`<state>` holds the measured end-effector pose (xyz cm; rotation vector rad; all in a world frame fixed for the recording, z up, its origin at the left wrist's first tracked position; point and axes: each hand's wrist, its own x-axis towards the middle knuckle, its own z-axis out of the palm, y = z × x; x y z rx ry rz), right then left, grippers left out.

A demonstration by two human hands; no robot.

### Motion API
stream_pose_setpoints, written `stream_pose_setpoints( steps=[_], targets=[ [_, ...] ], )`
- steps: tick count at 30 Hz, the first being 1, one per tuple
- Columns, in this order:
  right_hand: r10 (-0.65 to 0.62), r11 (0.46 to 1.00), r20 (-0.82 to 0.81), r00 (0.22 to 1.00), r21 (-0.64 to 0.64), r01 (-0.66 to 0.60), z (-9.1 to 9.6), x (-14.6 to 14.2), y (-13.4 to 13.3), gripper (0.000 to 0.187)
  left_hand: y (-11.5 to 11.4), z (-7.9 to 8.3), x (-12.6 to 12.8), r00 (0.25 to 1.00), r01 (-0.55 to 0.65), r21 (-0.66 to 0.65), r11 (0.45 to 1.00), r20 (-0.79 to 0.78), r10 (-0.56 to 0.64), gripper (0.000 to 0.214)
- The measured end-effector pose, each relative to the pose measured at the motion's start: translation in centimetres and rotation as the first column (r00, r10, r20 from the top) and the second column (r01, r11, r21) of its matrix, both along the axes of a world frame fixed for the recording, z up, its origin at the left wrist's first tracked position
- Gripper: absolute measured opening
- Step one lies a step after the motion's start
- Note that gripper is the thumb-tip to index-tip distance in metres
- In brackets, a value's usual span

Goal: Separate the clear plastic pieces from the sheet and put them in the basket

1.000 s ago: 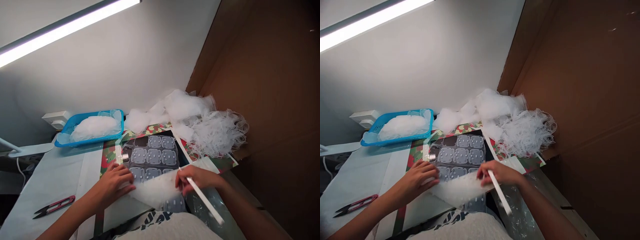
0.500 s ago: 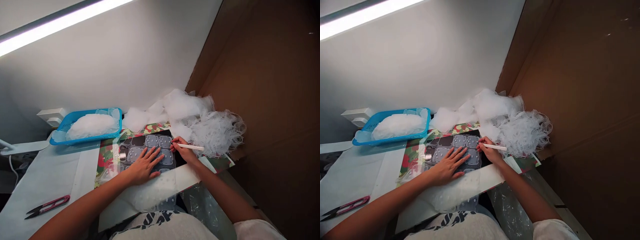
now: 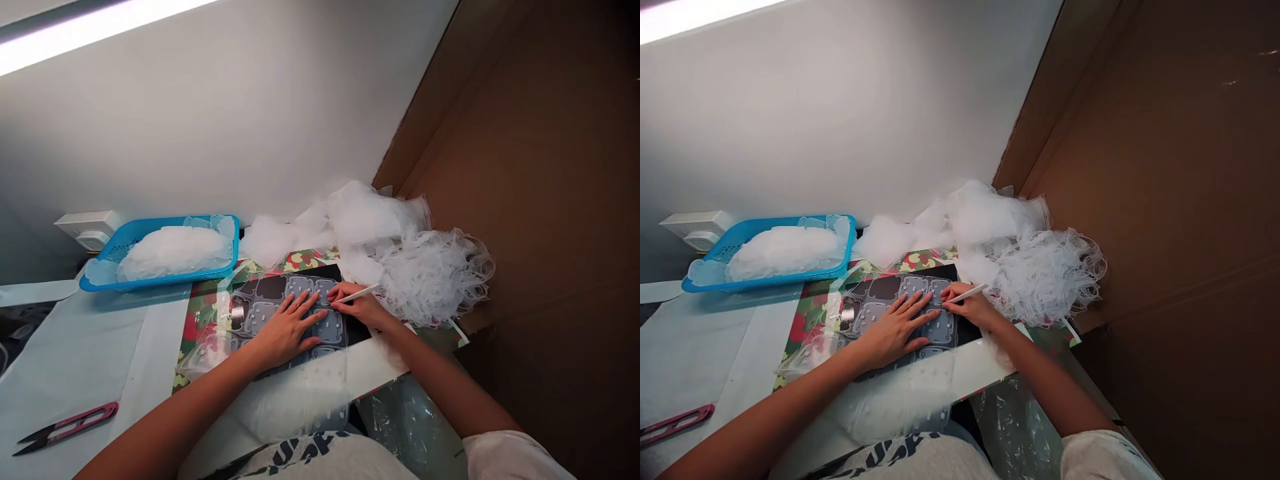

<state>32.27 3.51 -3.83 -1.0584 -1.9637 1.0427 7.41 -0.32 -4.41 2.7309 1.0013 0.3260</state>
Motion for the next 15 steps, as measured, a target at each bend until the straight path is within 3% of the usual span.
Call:
stream_pose_setpoints(
  steps=[8, 13, 15],
  targets=[
    [0.006, 0.999, 0.051, 0.999, 0.054, -0.009, 0.4, -0.5, -0.3, 0.022, -0.1, 0.2, -0.1, 1.000, -0.002, -0.017, 1.000, -0.018, 0.002, 0.058],
    [0.090, 0.994, 0.156, 0.984, 0.040, -0.097, 1.2, 0.2, -0.6, 0.019, -0.2, 0.0, -0.1, 1.000, -0.022, -0.009, 1.000, 0.018, 0.023, 0.056],
    [0.110, 0.988, 0.208, 0.972, 0.089, -0.130, 1.1, 0.0, -0.6, 0.018, -0.1, 0.0, -0.1, 1.000, -0.027, -0.012, 1.000, 0.015, 0.027, 0.055]
  ],
)
